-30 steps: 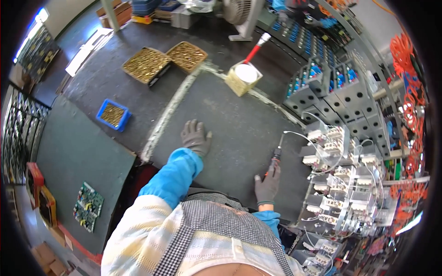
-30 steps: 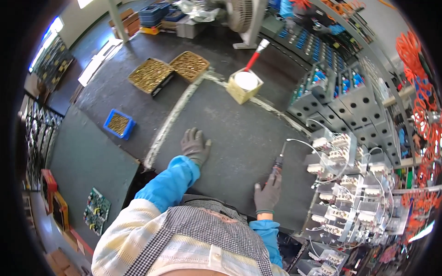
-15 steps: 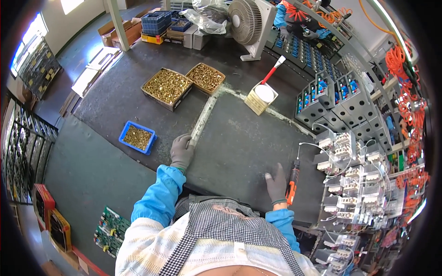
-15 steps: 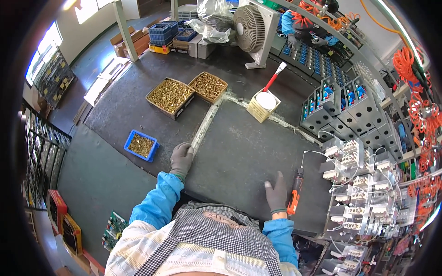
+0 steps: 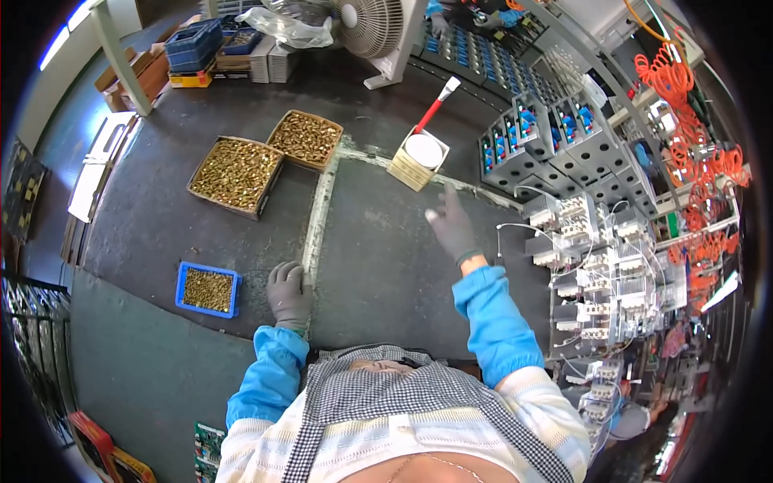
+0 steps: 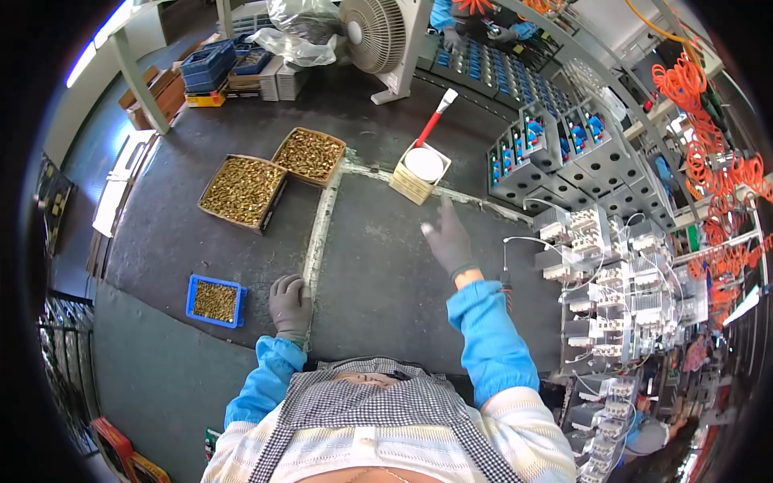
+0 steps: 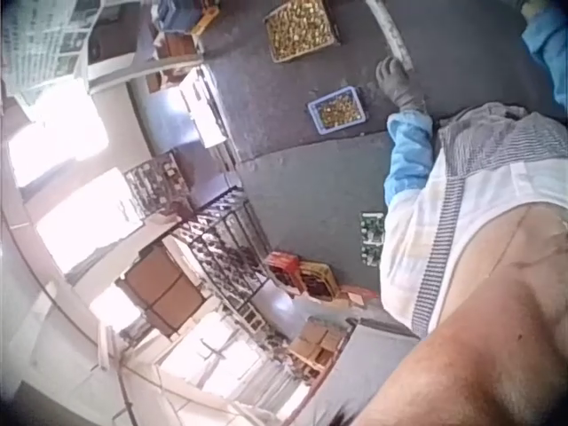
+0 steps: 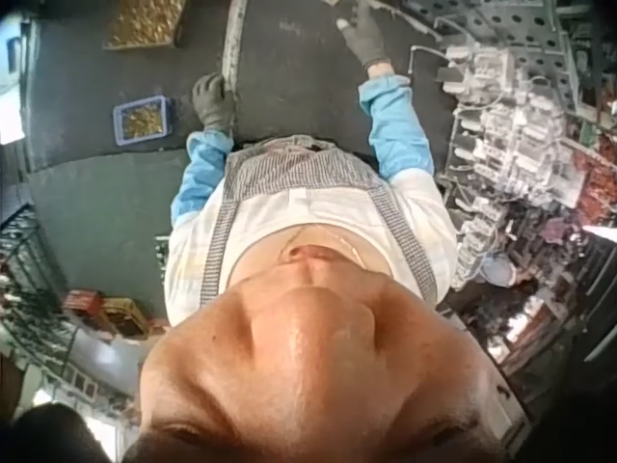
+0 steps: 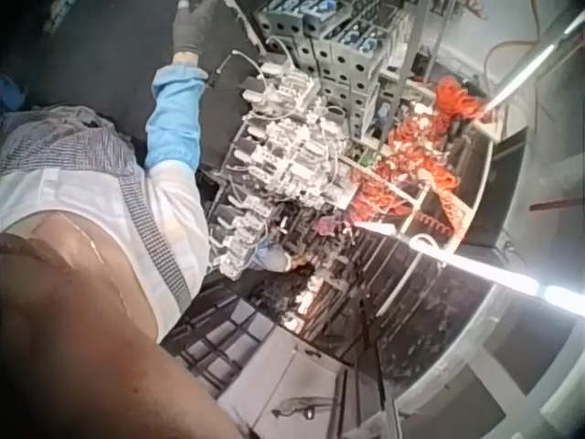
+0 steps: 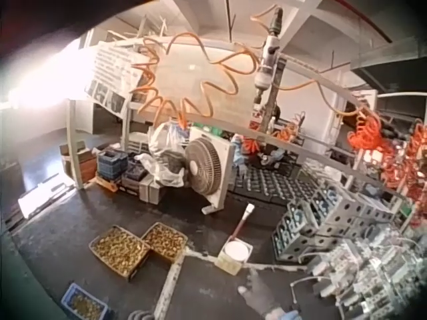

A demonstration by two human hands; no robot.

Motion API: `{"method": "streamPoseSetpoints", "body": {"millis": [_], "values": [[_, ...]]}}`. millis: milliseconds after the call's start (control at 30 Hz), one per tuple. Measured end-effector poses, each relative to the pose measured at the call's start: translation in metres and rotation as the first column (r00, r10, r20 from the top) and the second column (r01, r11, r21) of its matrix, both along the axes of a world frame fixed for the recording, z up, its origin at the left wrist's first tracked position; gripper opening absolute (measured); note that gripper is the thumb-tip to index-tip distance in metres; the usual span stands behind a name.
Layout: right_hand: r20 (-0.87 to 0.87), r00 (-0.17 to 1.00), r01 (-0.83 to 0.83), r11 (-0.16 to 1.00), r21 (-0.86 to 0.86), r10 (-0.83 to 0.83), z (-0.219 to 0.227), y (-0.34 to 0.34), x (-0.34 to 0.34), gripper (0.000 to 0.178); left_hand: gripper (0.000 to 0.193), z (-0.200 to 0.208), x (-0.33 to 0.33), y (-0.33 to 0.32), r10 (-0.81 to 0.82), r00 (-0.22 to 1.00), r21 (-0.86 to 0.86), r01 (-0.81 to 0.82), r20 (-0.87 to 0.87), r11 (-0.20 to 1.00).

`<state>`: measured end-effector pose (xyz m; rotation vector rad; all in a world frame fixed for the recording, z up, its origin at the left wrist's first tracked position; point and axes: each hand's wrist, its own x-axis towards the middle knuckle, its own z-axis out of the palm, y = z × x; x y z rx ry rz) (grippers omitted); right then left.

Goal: The person assembles electronic control boards and components at a factory workstation, using an electric screwdriver to secure screws and capacitors from plastic bins onto the control boards.

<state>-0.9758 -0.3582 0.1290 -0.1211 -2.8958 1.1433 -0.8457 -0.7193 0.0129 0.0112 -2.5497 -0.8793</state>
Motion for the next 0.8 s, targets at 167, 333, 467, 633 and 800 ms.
{"method": "streamPoseSetpoints", "body": {"millis": [167, 333, 467, 633, 800], "values": [[-0.028, 1.0, 0.005, 0.99, 0.138, -0.001, -0.004, 0.001, -0.051, 0.081, 0.016, 0.0, -0.005, 0.004, 0.043, 0.998, -0.031, -0.042, 0.043, 0.999], [-0.23, 0.956, -0.089, 0.928, 0.362, 0.181, -0.036, 0.001, -0.074, 0.054, 0.015, 0.009, 0.0, 0.003, 0.119, 0.992, -0.083, -0.114, 0.052, 0.99], [-0.183, 0.968, -0.075, 0.897, 0.435, 0.17, -0.039, 0.013, -0.089, 0.036, 0.014, 0.01, -0.005, 0.011, 0.079, 0.997, -0.109, -0.077, 0.015, 0.991], [-0.191, 0.969, -0.028, 0.843, 0.538, 0.154, -0.044, 0.008, -0.103, 0.029, 0.013, 0.017, -0.005, 0.014, 0.09, 0.996, -0.141, -0.088, 0.005, 0.986], [-0.144, 0.987, 0.005, 0.896, 0.444, 0.065, -0.025, 0.014, -0.12, 0.032, 0.015, 0.011, -0.01, 0.008, 0.091, 0.996, -0.132, -0.092, -0.014, 0.987]]}}
